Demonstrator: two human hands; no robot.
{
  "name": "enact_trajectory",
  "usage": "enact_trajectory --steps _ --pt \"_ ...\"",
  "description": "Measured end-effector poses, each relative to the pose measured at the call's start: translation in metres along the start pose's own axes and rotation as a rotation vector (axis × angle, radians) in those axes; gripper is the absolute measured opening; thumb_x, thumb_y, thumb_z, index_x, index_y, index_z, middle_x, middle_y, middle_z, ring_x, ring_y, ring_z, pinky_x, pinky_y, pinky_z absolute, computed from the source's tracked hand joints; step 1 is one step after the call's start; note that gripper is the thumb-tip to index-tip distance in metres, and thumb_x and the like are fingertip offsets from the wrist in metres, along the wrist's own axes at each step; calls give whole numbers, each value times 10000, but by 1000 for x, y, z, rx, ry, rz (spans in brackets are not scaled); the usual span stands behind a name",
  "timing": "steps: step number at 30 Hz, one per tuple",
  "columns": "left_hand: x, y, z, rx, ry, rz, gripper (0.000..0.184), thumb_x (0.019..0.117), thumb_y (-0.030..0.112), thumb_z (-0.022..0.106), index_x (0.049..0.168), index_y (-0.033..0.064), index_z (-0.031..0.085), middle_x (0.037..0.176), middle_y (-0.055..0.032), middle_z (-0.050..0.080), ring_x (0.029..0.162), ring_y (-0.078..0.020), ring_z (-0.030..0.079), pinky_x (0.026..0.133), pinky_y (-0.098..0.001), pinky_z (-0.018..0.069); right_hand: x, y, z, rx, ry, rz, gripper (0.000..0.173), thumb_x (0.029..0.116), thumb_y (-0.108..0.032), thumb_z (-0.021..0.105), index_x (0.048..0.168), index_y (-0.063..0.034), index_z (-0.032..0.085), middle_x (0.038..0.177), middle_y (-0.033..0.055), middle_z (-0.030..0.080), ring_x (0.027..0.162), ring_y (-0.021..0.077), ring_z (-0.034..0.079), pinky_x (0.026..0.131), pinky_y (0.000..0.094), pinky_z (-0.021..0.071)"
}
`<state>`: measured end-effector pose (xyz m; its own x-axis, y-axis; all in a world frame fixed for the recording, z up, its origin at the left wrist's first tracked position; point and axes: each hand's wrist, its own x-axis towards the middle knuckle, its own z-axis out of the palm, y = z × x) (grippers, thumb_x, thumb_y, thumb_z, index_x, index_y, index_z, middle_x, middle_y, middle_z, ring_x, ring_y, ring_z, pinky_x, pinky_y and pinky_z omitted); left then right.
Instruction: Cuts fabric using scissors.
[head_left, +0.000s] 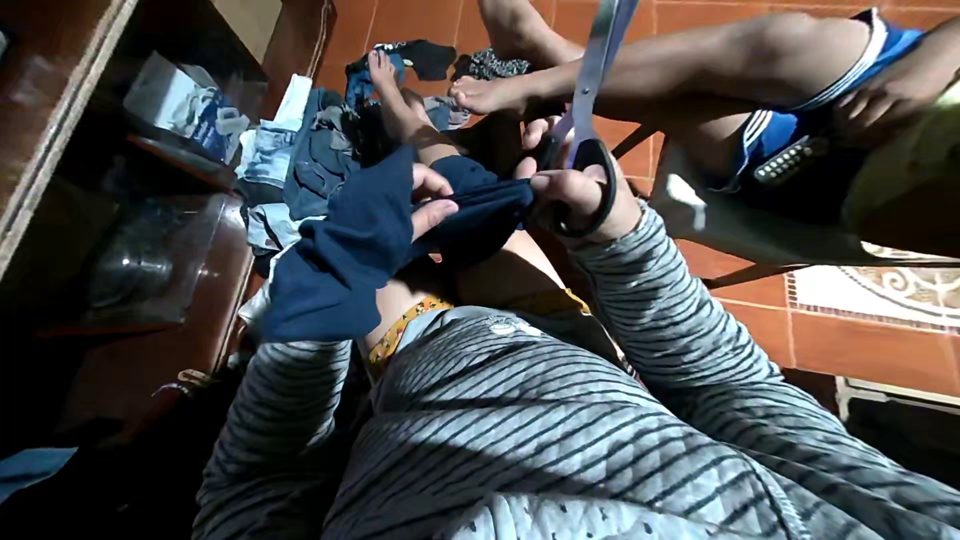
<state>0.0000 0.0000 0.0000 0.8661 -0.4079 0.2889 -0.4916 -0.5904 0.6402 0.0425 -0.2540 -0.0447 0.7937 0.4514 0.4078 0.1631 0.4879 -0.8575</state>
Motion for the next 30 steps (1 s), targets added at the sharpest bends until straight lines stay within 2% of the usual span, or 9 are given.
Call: enact_trajectory --steps 4,8,11,14,17,19,22,25,30 --pt "-9 -13 -32 -28 7 187 298 949 329 667 977 36 717 967 -51 695 956 -48 627 878 -243 492 9 -17 -4 -1 -55 -14 291 899 -111 642 1172 -164 555 920 -101 665 820 17 645 771 221 565" --pt "-10 30 -54 -187 -109 -5 237 869 275 716 897 50 642 873 56 662 855 59 613 811 -149 516 14 -35 3 -44 -178 -50 322 912 -132 644 1210 -160 525 905 -106 670 835 11 647 800 218 559" --pt "-17 53 -68 -121 -286 -310 181 818 98 768 923 1 657 767 -7 644 715 -39 600 714 -232 502 12 -52 15 39 -211 -60 391 868 -53 654 1222 -147 517 912 -74 674 818 34 658 769 216 570" --pt "-34 40 -78 -485 -163 62 97 924 290 730 912 217 667 807 177 647 763 86 600 699 -101 503 11 -73 21 27 -305 -72 430 861 -68 684 1237 -159 495 930 -72 694 808 19 664 727 180 567" --pt "-29 75 -90 -748 45 295 157 972 374 691 942 220 682 914 79 680 928 -106 685 895 -325 595 10 -92 29 -163 -357 -98 444 839 -99 724 1223 -107 499 947 -62 670 793 13 655 694 169 576" --pt "-26 92 -91 -845 133 340 107 1001 268 658 1024 166 680 958 29 708 903 -119 693 834 -295 592 8 -95 33 -274 -390 -101 436 875 -169 728 1234 -60 505 992 -55 620 819 3 626 704 170 570" --pt "-23 99 -88 -723 197 233 144 1076 222 502 1083 197 644 941 103 676 852 -2 657 764 -157 561 4 -87 33 -283 -429 -36 423 900 -295 712 1190 -51 524 882 -72 615 750 -20 599 641 148 530" --pt "-19 85 -81 -606 208 50 148 1045 157 509 1071 219 641 915 143 674 823 28 646 741 -156 560 -4 -74 24 -263 -407 17 452 878 -320 729 1191 -66 523 887 -81 610 762 -31 593 653 144 522" --pt "-26 33 -75 -798 219 -163 192 990 67 560 1120 192 625 957 76 710 862 -32 691 803 -235 599 -15 -57 -4 -311 -252 58 591 843 -408 781 1255 -85 507 957 -70 623 820 7 621 701 182 555"
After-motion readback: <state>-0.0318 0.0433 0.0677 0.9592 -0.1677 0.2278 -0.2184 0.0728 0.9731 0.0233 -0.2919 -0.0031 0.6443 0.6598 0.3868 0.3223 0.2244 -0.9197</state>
